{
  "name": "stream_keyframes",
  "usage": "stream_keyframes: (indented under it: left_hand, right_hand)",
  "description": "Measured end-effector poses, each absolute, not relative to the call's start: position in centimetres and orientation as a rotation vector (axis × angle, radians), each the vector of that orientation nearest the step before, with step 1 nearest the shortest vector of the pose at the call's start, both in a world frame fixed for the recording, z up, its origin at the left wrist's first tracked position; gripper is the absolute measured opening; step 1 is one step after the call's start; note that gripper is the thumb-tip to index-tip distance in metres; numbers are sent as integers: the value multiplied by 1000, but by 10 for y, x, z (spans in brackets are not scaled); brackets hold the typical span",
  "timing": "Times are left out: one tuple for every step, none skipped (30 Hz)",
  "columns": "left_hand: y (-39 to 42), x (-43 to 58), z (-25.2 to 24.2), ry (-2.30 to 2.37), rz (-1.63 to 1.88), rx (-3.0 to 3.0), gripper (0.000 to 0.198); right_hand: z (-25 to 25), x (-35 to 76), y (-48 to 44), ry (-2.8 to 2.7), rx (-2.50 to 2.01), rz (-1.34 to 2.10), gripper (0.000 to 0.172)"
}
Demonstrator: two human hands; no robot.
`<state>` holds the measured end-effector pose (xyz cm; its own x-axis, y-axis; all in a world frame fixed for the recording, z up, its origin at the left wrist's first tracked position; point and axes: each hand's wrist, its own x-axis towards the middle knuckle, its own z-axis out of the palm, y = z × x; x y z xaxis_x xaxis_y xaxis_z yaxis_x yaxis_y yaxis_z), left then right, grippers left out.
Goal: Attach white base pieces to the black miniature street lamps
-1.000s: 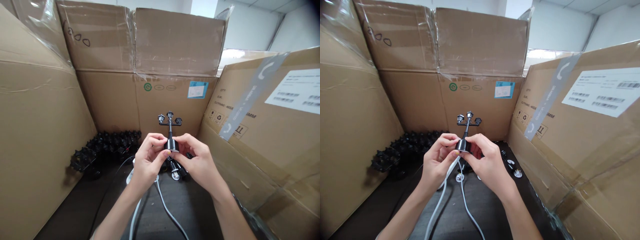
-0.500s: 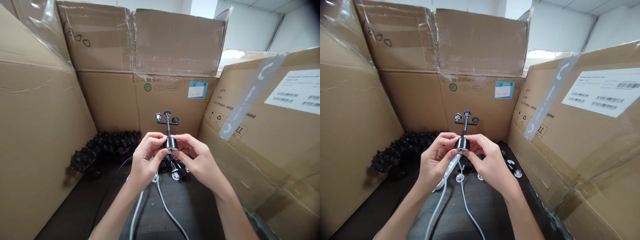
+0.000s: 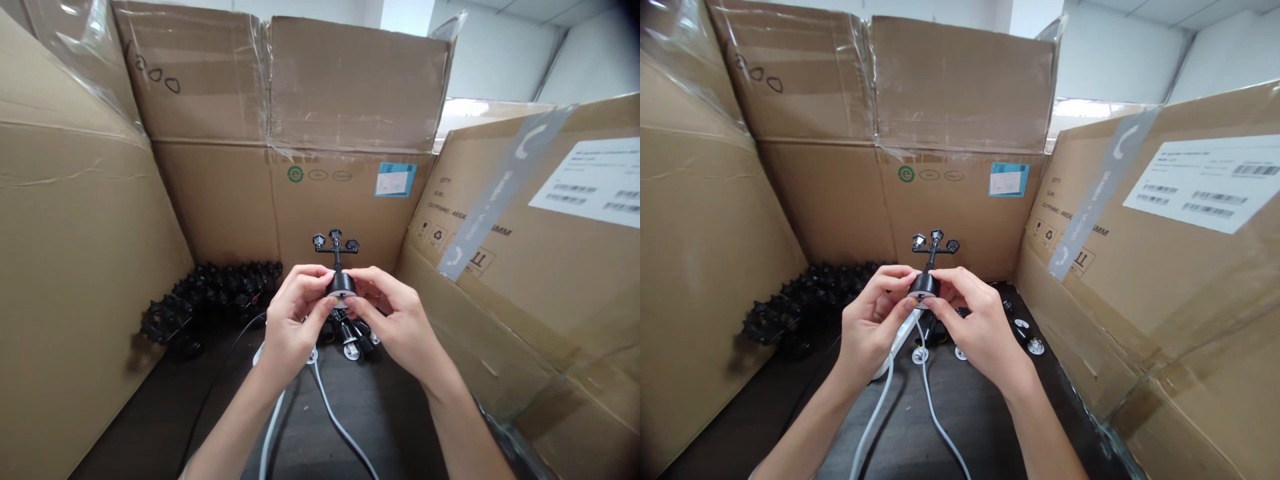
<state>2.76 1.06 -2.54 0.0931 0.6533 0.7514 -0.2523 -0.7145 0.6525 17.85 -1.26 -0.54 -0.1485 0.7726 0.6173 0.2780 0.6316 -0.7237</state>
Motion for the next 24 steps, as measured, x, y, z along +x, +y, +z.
stream_keyframes:
  left_hand:
    - [10, 28, -26, 400, 1690, 1690, 16]
    - [10, 28, -26, 398, 1681, 1684, 16]
    - [10, 28, -26, 394, 1676, 1677, 16]
    - [9, 28, -26, 386, 1677, 1674, 16]
    - [9, 29, -25, 379, 1683, 1674, 16]
    - [9, 29, -25, 374, 1691, 1680, 17]
    - [9, 29, -25, 376, 1701, 1689, 18]
    - [9, 29, -25, 386, 1713, 1703, 18]
    - [9, 29, -25, 401, 1728, 1717, 19]
    - [9, 30, -26, 419, 1743, 1729, 19]
    - [9, 30, -27, 439, 1754, 1738, 19]
    - [8, 30, -27, 459, 1767, 1745, 19]
    - [8, 31, -28, 480, 1780, 1746, 19]
    - [7, 32, -29, 502, 1794, 1744, 19]
    - [7, 33, -30, 525, 1809, 1739, 19]
    - [6, 35, -31, 545, 1829, 1732, 18]
    - [5, 36, -31, 563, 1850, 1722, 17]
    - [5, 37, -31, 580, 1868, 1711, 16]
    - [5, 38, -30, 601, 1878, 1699, 15]
    - [5, 38, -30, 629, 1877, 1684, 13]
    - [6, 38, -29, 664, 1861, 1667, 12]
    - [7, 37, -28, 701, 1822, 1645, 11]
    - [8, 36, -27, 732, 1763, 1616, 12]
    - [10, 34, -26, 749, 1692, 1583, 14]
  right_hand:
    - [-6, 179, -13, -1723, -865, 538, 21]
    - [-6, 179, -13, -1727, -865, 531, 21]
    - [-6, 179, -13, -1731, -864, 521, 21]
    - [-6, 178, -13, -1732, -859, 510, 21]
    - [-6, 178, -13, -1732, -850, 499, 21]
    - [-6, 178, -13, -1731, -839, 491, 22]
    - [-6, 178, -13, -1734, -832, 486, 22]
    - [-5, 177, -13, -1739, -827, 478, 22]
    - [-5, 177, -14, -1747, -828, 471, 23]
    - [-5, 177, -14, -1755, -835, 465, 23]
    - [-4, 177, -14, -1763, -847, 465, 23]
    - [-4, 176, -15, -1768, -860, 467, 23]
    - [-4, 176, -15, -1767, -871, 470, 23]
    - [-4, 175, -15, -1762, -880, 472, 22]
    - [-4, 175, -15, -1757, -890, 468, 22]
    - [-5, 174, -15, -1752, -897, 453, 20]
    - [-5, 173, -15, -1749, -905, 433, 19]
    - [-6, 172, -15, -1748, -916, 412, 18]
    - [-7, 171, -14, -1750, -932, 397, 18]
    - [-7, 171, -13, -1750, -950, 391, 17]
    - [-8, 170, -12, -1745, -970, 399, 16]
    - [-9, 169, -11, -1736, -991, 425, 16]
    - [-10, 169, -9, -1723, -1010, 467, 17]
    - [-11, 169, -8, -1706, -1023, 518, 19]
